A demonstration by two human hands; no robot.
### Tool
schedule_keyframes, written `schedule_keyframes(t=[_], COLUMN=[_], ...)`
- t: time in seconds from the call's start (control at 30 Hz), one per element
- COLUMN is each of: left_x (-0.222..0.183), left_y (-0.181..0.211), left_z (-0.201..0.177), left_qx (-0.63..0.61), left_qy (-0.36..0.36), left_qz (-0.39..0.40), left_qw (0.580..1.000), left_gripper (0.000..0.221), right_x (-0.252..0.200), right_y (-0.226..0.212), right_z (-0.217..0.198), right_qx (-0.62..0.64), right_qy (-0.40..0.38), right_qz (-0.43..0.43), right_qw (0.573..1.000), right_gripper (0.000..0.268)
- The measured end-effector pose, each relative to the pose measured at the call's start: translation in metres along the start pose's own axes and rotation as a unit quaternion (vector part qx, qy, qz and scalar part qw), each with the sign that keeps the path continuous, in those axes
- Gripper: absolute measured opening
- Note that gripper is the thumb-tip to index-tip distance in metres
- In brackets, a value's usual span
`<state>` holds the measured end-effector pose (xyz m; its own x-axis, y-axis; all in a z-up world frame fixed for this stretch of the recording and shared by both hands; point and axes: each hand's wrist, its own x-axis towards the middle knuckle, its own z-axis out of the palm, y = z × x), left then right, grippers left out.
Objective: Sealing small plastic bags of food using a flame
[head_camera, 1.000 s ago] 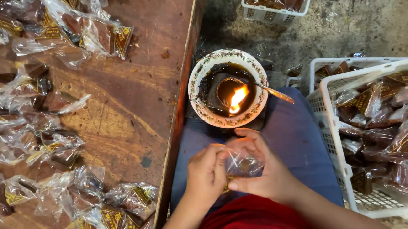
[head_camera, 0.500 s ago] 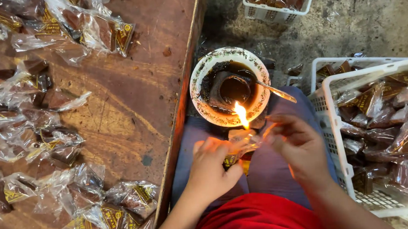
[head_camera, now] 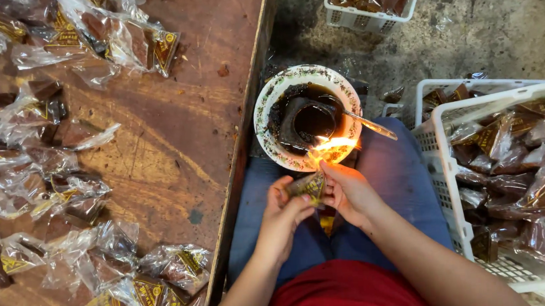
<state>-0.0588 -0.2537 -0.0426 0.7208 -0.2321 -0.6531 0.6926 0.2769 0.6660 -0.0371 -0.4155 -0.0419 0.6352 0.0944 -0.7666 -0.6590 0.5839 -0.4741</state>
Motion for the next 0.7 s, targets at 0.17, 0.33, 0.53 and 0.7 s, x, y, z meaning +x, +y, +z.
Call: schedule_keyframes(t=[0.17, 0.33, 0.53, 0.7], left_x=[-0.005, 0.009, -0.021, -0.041], left_y=[0.027, 0.006, 0.039, 0.121], left_z=[0.021, -0.010, -0.020, -0.102], left_qx=[-0.086, 0.068, 0.255, 0.628], left_qy=[0.132, -0.020, -0.084, 0.105], left_qz=[0.074, 0.121, 0.229, 0.427], left_qw=[0.985, 0.990, 0.936, 0.642], left_gripper=[0.030, 0.034, 0.035, 0.029], right_x=[-0.011, -0.018, -0.033, -0.078], right_y=[0.006, 0.010, 0.010, -0.046], right_z=[-0.004, -0.007, -0.029, -0.069], right_qx=[-0.043, -0.023, -0.183, -0.255], right_qy=[-0.021, -0.022, -0.127, -0.120], right_qz=[0.019, -0.034, -0.155, -0.144], right_qw=[0.999, 0.999, 0.962, 0.949], right_gripper=[0.028, 0.023, 0.048, 0.072])
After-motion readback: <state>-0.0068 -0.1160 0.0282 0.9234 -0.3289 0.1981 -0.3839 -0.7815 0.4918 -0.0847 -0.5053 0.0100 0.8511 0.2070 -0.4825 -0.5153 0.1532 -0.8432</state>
